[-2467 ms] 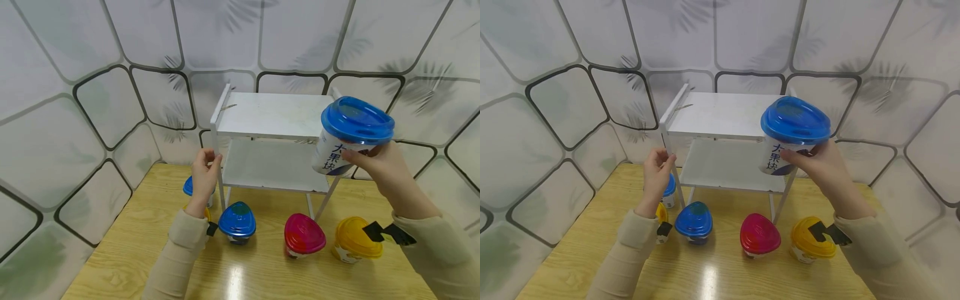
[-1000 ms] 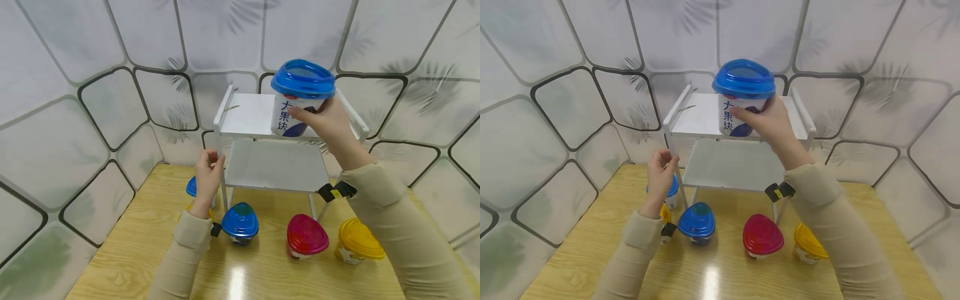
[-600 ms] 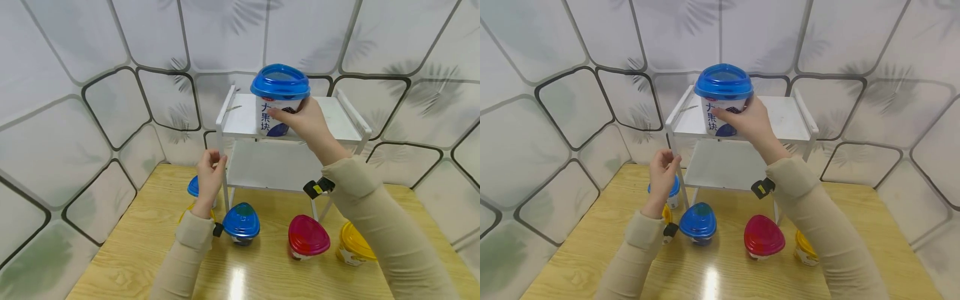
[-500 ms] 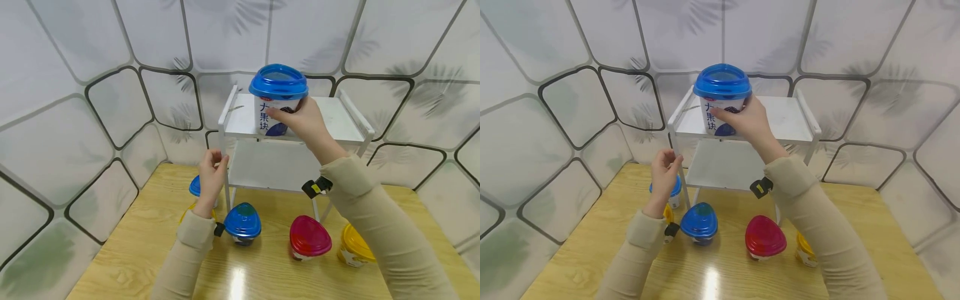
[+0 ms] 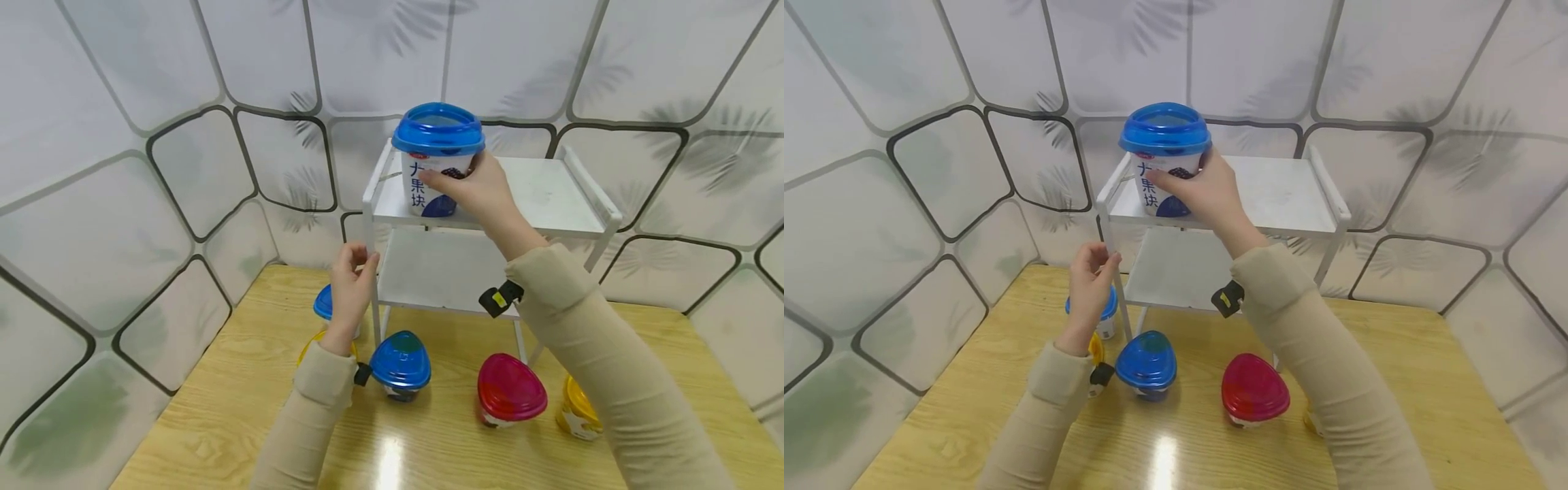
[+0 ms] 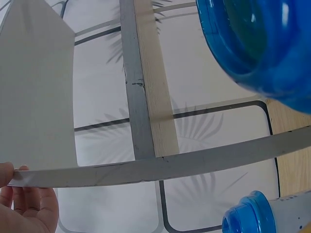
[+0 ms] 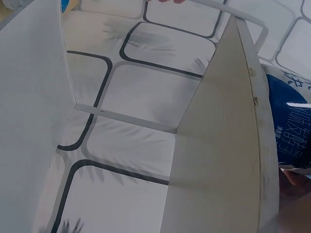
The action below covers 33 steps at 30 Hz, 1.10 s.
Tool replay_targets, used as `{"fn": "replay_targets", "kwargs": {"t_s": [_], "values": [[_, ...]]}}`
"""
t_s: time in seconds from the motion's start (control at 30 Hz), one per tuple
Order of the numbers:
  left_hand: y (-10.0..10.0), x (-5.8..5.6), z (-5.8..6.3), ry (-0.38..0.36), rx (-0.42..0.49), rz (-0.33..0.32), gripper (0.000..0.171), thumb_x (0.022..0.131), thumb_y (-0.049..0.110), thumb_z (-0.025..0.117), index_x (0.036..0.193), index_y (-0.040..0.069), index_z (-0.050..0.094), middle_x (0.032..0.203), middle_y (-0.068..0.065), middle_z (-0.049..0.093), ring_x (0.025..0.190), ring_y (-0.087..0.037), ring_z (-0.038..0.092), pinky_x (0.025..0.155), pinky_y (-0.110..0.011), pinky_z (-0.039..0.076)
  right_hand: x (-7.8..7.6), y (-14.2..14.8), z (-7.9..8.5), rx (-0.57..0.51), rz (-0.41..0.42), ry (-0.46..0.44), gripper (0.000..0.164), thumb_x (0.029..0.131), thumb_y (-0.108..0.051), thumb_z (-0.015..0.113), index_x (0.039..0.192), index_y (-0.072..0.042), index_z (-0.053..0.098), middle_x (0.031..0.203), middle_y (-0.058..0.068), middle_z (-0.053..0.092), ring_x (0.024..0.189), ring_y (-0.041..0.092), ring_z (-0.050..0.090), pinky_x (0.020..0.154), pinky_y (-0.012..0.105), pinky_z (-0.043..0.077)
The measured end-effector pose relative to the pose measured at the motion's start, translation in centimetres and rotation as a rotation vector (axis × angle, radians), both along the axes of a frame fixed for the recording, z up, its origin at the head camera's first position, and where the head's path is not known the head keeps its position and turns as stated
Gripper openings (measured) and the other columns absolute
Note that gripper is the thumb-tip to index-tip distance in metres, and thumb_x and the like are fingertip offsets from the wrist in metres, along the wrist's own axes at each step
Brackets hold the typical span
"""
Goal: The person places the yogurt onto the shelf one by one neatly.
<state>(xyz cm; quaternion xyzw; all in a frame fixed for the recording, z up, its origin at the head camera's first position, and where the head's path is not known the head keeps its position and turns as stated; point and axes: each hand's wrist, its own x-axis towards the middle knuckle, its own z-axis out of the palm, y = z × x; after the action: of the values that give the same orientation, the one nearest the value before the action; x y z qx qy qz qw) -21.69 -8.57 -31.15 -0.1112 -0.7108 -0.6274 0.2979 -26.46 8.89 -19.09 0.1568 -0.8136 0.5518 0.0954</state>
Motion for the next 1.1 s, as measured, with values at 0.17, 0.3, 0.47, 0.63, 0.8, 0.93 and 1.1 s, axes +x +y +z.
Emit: {"fn": "replay_targets", "kwargs": {"t_s": [0.17,0.3,0.47,0.63,0.8,0.93,1.1], "values": [[-0.1,-0.1,0.0,0.004,-0.002,-0.004,0.009,0.084,-0.008,0.052,0.091,-0.013,0.049,0.084,-0.022,0.050,0.078,-0.027,0.051,0.066,-0.026,0.044,-0.4,-0.8,0.0,0.042,-0.045,0.003,0.073,0.071,-0.036,0.072,0.130,-0.011,0.036,0.126,0.005,0.047,0.113,0.018,0.045,0.093,0.037,0.035],[0.0,-0.1,0.0,0.002,-0.002,-0.011,0.010,0.084,-0.008,0.053,0.091,-0.013,0.049,0.084,-0.021,0.050,0.078,-0.027,0.051,0.065,-0.024,0.043,-0.7,-1.4,-0.1,0.060,-0.069,0.004,0.074,0.072,-0.038,0.071,0.131,-0.011,0.035,0.126,0.005,0.047,0.113,0.019,0.046,0.093,0.038,0.035],[-0.1,0.0,0.1,-0.007,-0.009,-0.011,0.011,0.084,-0.007,0.053,0.093,-0.013,0.049,0.086,-0.023,0.051,0.079,-0.030,0.052,0.064,-0.022,0.043,-0.9,-2.0,-0.3,0.048,-0.070,0.008,0.074,0.072,-0.039,0.070,0.131,-0.011,0.034,0.127,0.006,0.047,0.113,0.020,0.046,0.094,0.039,0.035],[-0.1,0.1,0.0,-0.008,-0.009,-0.006,0.011,0.084,-0.007,0.053,0.093,-0.013,0.049,0.086,-0.023,0.051,0.080,-0.031,0.053,0.063,-0.021,0.042,-1.0,-2.6,-0.4,0.047,-0.066,0.006,0.074,0.072,-0.039,0.070,0.130,-0.010,0.035,0.126,0.006,0.047,0.112,0.020,0.046,0.093,0.038,0.035],[-0.1,0.1,-0.1,-0.005,-0.016,0.002,0.010,0.084,-0.007,0.052,0.093,-0.012,0.049,0.086,-0.023,0.050,0.080,-0.031,0.052,0.065,-0.021,0.043,-1.0,-3.1,-0.4,0.051,-0.069,0.008,0.075,0.072,-0.040,0.070,0.130,-0.010,0.035,0.126,0.006,0.047,0.111,0.020,0.047,0.093,0.039,0.036],[0.0,0.1,0.0,-0.010,-0.022,0.009,0.010,0.084,-0.008,0.052,0.092,-0.012,0.048,0.086,-0.023,0.050,0.080,-0.030,0.051,0.067,-0.026,0.045,-1.0,-3.5,-0.5,0.056,-0.068,0.014,0.074,0.072,-0.041,0.070,0.130,-0.011,0.035,0.125,0.006,0.047,0.110,0.021,0.048,0.092,0.040,0.037],[-0.3,-1.0,-1.1,-0.014,-0.011,0.005,0.011,0.084,-0.007,0.053,0.094,-0.011,0.049,0.088,-0.023,0.052,0.082,-0.030,0.052,0.069,-0.035,0.046,-0.8,-3.9,-0.6,0.062,-0.065,0.033,0.074,0.072,-0.040,0.070,0.130,-0.011,0.034,0.125,0.006,0.047,0.110,0.022,0.048,0.091,0.041,0.037]]}}
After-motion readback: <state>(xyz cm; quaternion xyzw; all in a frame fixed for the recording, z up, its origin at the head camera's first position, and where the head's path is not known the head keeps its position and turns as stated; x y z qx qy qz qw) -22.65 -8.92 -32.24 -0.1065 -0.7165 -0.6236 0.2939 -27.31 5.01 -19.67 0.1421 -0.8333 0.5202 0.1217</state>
